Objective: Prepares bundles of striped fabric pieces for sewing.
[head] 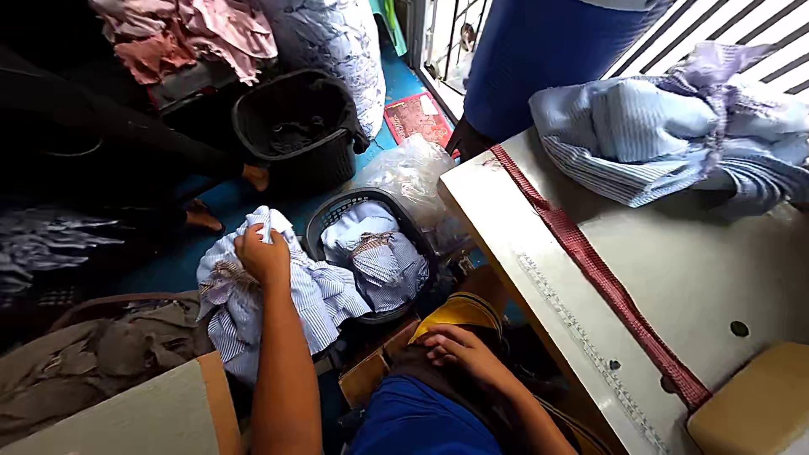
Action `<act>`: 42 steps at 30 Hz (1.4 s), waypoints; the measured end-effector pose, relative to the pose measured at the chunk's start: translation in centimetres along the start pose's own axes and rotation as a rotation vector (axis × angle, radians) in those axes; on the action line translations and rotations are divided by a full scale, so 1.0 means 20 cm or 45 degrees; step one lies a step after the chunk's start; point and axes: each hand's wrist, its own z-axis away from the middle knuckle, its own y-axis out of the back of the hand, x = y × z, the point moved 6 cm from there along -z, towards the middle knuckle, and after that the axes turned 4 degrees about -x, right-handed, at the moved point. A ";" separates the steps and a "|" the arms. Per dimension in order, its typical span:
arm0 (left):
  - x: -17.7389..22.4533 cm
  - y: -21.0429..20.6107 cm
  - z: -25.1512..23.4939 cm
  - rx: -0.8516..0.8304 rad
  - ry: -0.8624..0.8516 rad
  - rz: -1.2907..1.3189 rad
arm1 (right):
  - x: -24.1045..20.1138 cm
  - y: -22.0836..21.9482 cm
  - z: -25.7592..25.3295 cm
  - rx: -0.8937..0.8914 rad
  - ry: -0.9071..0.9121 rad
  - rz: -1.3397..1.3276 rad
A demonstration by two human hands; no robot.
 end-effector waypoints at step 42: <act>0.37 0.20 0.14 -0.589 -0.009 -0.635 | -0.46 0.40 0.67 0.811 1.000 0.784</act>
